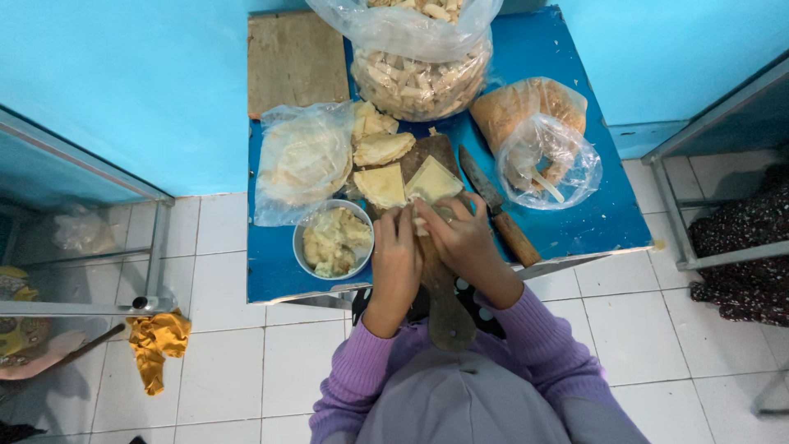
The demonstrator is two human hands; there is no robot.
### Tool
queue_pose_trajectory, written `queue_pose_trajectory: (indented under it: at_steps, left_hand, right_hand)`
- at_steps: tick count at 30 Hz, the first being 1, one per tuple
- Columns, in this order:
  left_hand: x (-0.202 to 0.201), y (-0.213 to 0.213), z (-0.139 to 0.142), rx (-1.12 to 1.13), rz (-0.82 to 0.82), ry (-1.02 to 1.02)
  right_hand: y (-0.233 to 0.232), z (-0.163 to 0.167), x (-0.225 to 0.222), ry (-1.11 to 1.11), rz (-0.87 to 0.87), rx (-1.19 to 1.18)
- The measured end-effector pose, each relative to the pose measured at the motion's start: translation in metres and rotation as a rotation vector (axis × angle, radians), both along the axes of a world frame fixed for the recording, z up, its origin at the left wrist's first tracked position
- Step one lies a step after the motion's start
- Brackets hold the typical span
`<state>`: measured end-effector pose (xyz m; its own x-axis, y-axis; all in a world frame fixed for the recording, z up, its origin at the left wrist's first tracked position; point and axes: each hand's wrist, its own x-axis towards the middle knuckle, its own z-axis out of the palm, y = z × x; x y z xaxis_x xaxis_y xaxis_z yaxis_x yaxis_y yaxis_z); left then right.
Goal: The person sits at a small table and assembles filled pastries. They take triangular bread slices, spoon filling from a bowl onto them, spread the filling by hand, stack the slices together, and set the finished pieces on the cutting board, with a knife and bags of ingredients nearby.
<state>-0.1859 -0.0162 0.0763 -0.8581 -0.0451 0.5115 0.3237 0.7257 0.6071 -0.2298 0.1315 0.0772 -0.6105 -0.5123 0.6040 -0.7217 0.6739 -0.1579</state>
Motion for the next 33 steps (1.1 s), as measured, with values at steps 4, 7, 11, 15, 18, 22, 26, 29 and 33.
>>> queue_pose_trajectory:
  at_steps: [4,7,11,15,18,22,26,29,33]
  left_hand:
    - [-0.003,0.002,-0.002,0.018,-0.008,0.027]
    - [-0.003,0.002,-0.002,0.065,-0.033,0.023]
    - [-0.002,0.002,0.000,0.173,-0.110,0.071]
    - [-0.001,0.001,0.000,0.310,-0.197,0.015]
    - [0.001,0.000,-0.001,0.284,-0.209,-0.012]
    - [0.005,-0.004,0.000,0.275,-0.220,-0.014]
    - [0.010,-0.005,0.005,0.282,-0.220,-0.040]
    - [0.011,-0.005,0.006,0.257,-0.225,0.033]
    - [0.009,-0.005,0.002,0.222,-0.215,0.054]
  right_hand:
    - [0.003,-0.014,-0.018,-0.155,0.059,-0.219]
    - [0.011,-0.029,-0.020,-0.192,0.044,-0.405]
    - [0.028,-0.042,-0.010,-0.913,0.132,-0.852]
    - [0.040,-0.034,-0.006,-1.154,0.323,-0.942]
    - [0.046,-0.012,-0.007,-1.219,0.360,-0.784]
    - [0.061,0.042,-0.019,-1.068,0.223,-0.209]
    - [0.072,0.101,-0.044,-0.747,0.004,0.019]
    - [0.071,0.129,-0.075,-0.322,0.124,-0.300]
    - [0.068,0.124,-0.081,-0.318,0.183,-0.637]
